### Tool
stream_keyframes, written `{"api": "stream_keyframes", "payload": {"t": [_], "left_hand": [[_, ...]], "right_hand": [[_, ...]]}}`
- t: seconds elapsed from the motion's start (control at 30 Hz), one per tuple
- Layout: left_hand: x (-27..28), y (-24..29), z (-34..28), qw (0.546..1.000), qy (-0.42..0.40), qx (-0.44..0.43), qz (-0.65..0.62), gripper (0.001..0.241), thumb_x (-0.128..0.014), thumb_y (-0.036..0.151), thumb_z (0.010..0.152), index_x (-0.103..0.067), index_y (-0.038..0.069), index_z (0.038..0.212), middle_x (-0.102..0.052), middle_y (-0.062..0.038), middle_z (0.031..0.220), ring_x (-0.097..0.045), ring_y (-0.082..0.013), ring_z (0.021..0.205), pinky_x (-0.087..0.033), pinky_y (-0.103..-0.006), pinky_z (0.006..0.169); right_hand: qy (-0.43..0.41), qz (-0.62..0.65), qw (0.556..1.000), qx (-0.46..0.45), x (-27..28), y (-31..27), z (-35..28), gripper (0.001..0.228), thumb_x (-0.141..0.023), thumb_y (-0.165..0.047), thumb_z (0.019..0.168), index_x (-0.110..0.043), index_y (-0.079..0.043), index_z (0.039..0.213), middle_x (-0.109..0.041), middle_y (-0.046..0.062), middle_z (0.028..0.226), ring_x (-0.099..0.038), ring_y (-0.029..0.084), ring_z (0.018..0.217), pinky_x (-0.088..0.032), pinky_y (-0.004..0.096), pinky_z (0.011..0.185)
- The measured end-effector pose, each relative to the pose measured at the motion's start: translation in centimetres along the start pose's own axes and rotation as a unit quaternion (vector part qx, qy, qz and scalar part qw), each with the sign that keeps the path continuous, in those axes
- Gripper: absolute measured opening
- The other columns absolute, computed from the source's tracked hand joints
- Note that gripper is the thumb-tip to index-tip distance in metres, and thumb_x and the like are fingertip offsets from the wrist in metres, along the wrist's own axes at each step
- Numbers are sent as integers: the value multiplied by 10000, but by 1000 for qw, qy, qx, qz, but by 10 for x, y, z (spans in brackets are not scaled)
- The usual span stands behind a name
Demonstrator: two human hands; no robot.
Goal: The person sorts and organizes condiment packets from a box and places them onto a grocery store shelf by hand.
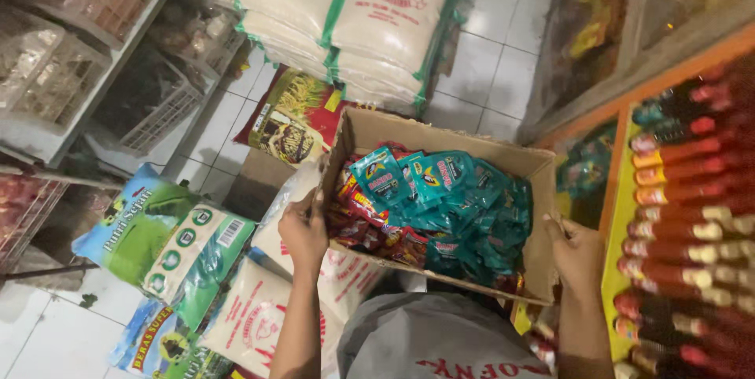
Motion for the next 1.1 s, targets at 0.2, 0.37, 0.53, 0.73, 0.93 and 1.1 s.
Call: {"api": "stream_keyframes", "payload": {"t": [0.2,0.37,0.53,0.73,0.93,1.1], "left_hand": [[-83,66,146,999,38,16,30,266,-712,258,953,-782,53,1107,-654,-261,823,-652,-390,689,-492,-455,659],[-145,110,282,987,144,-75,5,230,-721,239,966,-763,48,1088,-703,-239,876,-699,-364,780,-527,-435,726],[-227,108,439,987,142,-70,17,284,-678,233,968,-765,110,1208,-724,-237,988,-701,-378,923,-531,-434,853],[-358,110,495,997,42,-26,51,512,-602,209,1032,-475,112,1518,-309,-136,1590,-157,-434,1468,-128,-749,1076],[-382,101,478,991,80,-45,94,535,-526,-2,932,-577,95,1456,-246,-9,1697,58,-472,1565,-14,-798,1148],[-373,107,478,987,96,-115,50,541,-534,-31,898,-598,88,1422,-326,-41,1671,-3,-494,1577,-31,-721,1239]], "right_hand": [[-61,64,996,-5,-54,-48,202,351,-743,-208,963,-597,22,743,-338,-38,588,-299,69,569,-250,315,485],[-48,99,991,78,-110,-101,385,490,-774,-219,997,-460,40,725,-297,-33,681,-277,75,646,-236,341,534],[-42,77,981,173,-189,-154,543,393,-756,-233,1017,-586,51,805,-371,105,667,-355,101,641,-321,382,557],[-61,58,965,249,-288,-190,616,278,-594,-96,944,-721,-6,1174,-734,246,974,-718,396,854,-545,464,784],[53,38,953,295,-304,-186,597,339,-573,-152,1068,-609,19,1358,-706,285,1141,-693,448,1037,-547,492,890],[63,-88,979,171,-312,-200,585,399,-538,-234,1053,-618,-27,1384,-673,281,952,-652,459,898,-514,545,786]]}}
Point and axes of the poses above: each hand's wrist, its own z-axis towards the middle knuckle, its own x-axis out of the back of the hand, y = z × x, the point moved 2 cm from there along z, towards the middle knuckle
